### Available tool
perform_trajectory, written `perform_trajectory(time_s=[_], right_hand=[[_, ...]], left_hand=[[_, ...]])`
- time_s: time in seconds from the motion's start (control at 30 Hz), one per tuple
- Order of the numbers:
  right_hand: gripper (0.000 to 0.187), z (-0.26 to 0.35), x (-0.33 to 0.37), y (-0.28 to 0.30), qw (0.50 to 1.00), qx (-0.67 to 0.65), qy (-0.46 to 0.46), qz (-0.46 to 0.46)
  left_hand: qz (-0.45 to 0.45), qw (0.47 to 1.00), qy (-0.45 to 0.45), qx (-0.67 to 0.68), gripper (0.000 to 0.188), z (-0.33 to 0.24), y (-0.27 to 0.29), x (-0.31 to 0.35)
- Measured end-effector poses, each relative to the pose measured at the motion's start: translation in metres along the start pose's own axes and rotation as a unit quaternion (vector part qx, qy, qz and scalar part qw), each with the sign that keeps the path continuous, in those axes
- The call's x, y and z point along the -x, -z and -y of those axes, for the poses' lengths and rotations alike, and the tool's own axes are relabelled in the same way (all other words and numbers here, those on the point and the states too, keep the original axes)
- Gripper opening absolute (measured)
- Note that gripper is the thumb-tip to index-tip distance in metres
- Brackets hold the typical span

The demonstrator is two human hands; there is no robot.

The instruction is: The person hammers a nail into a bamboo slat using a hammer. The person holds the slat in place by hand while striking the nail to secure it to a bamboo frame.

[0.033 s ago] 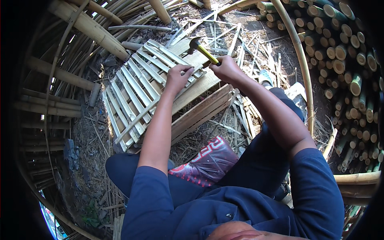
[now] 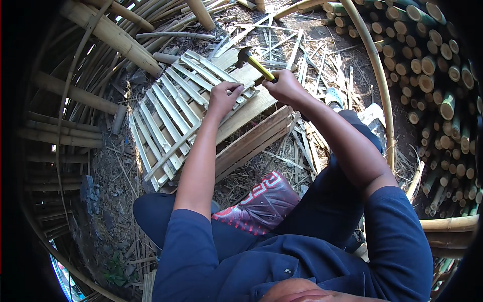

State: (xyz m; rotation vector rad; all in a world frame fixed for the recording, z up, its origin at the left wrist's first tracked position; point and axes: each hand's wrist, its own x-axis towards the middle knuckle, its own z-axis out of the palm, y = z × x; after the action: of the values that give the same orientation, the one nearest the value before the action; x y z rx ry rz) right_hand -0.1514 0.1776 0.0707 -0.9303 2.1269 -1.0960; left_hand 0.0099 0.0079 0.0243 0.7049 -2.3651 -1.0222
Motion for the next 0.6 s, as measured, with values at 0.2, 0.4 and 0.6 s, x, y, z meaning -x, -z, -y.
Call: perform_trajectory(time_s=[0.2, 0.4, 0.6], right_hand=[[0.035, 0.003, 0.002, 0.006, 1.000, 0.018, -0.013, 0.002], [0.036, 0.005, 0.007, 0.011, 1.000, 0.023, -0.009, 0.004], [0.037, 0.008, 0.011, 0.017, 0.999, 0.032, -0.015, -0.003]], left_hand=[[-0.003, 1.000, 0.015, -0.001, 0.020, -0.006, 0.002, 0.005], [-0.007, 0.999, 0.051, -0.003, 0.020, -0.006, 0.008, 0.009], [0.002, 0.998, 0.067, -0.013, 0.022, -0.009, 0.003, 0.000]])
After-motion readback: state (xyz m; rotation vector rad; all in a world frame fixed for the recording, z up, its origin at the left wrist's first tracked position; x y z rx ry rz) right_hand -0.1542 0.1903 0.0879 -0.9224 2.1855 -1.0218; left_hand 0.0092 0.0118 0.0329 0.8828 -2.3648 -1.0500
